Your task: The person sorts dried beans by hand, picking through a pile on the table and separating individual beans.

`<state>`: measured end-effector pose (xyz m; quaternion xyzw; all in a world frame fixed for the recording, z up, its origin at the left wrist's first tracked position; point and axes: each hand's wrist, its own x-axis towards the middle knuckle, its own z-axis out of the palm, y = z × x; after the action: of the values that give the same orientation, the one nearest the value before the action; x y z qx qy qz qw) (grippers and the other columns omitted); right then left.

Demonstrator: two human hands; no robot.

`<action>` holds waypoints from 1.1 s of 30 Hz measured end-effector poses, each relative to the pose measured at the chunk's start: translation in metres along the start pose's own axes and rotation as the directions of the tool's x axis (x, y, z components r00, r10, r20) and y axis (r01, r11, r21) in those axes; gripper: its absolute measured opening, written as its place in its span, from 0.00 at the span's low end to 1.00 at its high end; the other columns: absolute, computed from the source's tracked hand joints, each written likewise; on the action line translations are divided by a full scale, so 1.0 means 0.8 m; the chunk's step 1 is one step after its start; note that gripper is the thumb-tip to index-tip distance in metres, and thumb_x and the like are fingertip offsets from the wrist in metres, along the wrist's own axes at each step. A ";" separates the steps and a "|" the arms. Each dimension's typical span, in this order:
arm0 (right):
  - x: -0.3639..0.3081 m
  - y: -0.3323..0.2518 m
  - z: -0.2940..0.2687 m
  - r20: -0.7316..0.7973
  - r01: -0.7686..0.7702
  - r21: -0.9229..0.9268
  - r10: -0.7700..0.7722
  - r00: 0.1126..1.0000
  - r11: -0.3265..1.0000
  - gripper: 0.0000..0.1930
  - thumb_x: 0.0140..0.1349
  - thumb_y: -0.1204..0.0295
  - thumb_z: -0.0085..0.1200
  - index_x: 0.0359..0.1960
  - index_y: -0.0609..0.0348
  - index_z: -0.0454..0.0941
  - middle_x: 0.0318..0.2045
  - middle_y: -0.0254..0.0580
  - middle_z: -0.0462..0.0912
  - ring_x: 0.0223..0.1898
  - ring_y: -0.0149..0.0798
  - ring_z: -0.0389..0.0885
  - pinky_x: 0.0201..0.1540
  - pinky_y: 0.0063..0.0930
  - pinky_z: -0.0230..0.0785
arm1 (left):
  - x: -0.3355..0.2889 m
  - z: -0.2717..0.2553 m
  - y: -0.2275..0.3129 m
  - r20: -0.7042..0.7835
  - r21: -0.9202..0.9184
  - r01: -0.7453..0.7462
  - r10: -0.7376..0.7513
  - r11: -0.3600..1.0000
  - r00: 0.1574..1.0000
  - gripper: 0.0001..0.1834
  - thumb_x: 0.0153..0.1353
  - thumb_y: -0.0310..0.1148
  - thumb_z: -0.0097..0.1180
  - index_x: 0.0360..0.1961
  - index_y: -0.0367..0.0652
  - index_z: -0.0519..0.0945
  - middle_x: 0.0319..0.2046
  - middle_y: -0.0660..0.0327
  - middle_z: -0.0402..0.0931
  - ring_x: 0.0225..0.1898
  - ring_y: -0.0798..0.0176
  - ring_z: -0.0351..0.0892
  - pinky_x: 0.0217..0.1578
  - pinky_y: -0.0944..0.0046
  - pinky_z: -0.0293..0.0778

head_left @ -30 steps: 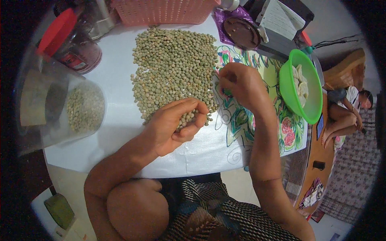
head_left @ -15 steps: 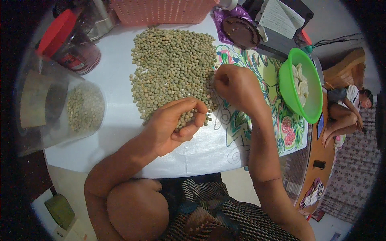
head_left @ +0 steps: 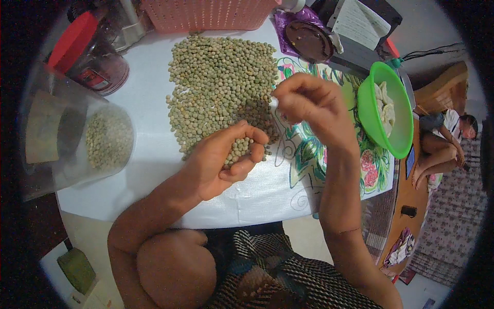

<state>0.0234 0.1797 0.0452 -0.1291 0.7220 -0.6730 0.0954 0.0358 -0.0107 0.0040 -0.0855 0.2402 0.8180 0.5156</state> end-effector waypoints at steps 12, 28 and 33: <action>0.011 0.050 -0.028 -0.391 -0.155 -0.710 -0.202 0.898 0.687 0.07 0.46 0.72 0.53 0.27 0.62 0.76 0.25 0.48 0.77 0.26 0.44 0.77 0.30 0.30 0.67 | -0.002 0.004 -0.001 -0.027 0.073 0.008 -0.006 0.997 1.000 0.12 0.60 0.36 0.36 0.31 0.39 0.68 0.21 0.62 0.65 0.12 0.77 0.57 0.08 0.81 0.51; 0.019 0.056 -0.012 -0.268 -0.138 -0.902 -0.280 0.922 0.409 0.05 0.46 0.72 0.52 0.25 0.58 0.75 0.23 0.41 0.74 0.23 0.41 0.75 0.26 0.31 0.66 | 0.000 0.004 0.000 -0.041 0.087 0.017 -0.013 0.996 0.999 0.12 0.60 0.35 0.36 0.31 0.39 0.68 0.21 0.62 0.65 0.11 0.77 0.56 0.08 0.82 0.51; 0.011 0.038 -0.017 -0.339 -0.161 -0.704 -0.128 0.932 0.692 0.05 0.50 0.74 0.50 0.24 0.64 0.73 0.20 0.36 0.74 0.21 0.27 0.71 0.24 0.21 0.63 | -0.001 0.007 0.001 -0.035 0.082 0.011 -0.008 0.997 0.999 0.11 0.61 0.35 0.35 0.31 0.39 0.68 0.21 0.62 0.65 0.11 0.77 0.56 0.08 0.82 0.50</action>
<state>0.0094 0.1922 0.0166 -0.0232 0.9334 -0.3462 -0.0913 0.0363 -0.0090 0.0096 -0.0796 0.2822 0.8033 0.5184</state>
